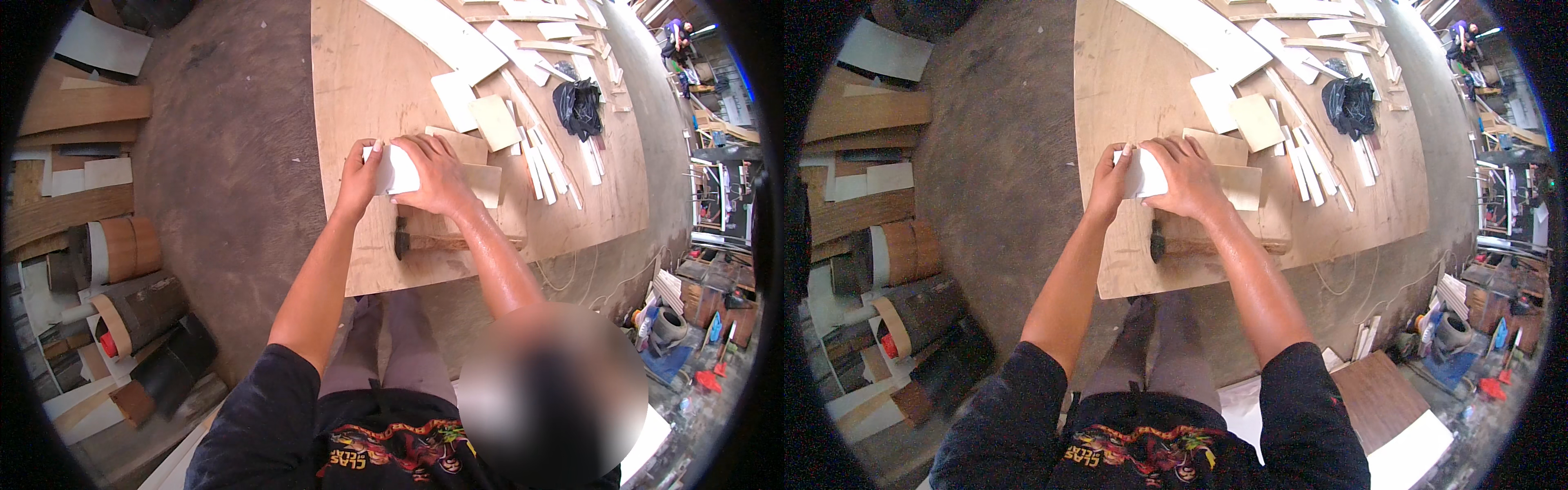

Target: The person assembles small wooden boxes by aligning white wooden panels and hammering nails into them, then uses a pencil to mark a panel for further work.

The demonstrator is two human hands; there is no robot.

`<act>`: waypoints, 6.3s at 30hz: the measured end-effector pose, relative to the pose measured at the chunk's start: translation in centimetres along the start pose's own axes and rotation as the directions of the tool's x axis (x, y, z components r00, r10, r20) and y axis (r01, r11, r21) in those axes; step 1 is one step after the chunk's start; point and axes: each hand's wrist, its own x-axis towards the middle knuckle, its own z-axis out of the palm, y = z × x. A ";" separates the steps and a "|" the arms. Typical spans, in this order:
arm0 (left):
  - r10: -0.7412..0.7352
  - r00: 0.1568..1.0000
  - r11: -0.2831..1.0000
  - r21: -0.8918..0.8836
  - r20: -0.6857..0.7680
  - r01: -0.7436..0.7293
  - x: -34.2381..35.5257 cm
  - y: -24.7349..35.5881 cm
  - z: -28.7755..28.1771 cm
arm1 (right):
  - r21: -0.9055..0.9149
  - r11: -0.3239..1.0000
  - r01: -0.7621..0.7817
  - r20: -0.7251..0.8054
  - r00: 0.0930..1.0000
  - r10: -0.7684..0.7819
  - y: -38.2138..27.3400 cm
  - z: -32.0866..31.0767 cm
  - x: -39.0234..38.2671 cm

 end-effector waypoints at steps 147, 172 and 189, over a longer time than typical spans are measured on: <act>0.348 0.829 0.546 0.814 -0.438 0.200 -4.0 -0.1 1.7 | 0.045 0.972 -0.229 -0.143 0.962 0.234 -2.8 0.0 -16.2; 0.288 0.853 0.641 0.749 -0.436 0.167 -3.3 0.5 0.9 | -0.253 0.963 -0.089 -0.145 0.988 0.053 1.5 0.5 -19.8; 0.512 0.803 0.756 0.603 -0.305 -0.253 -4.8 -2.2 -0.9 | 0.700 0.357 -0.619 0.307 0.712 0.632 0.3 2.6 -5.9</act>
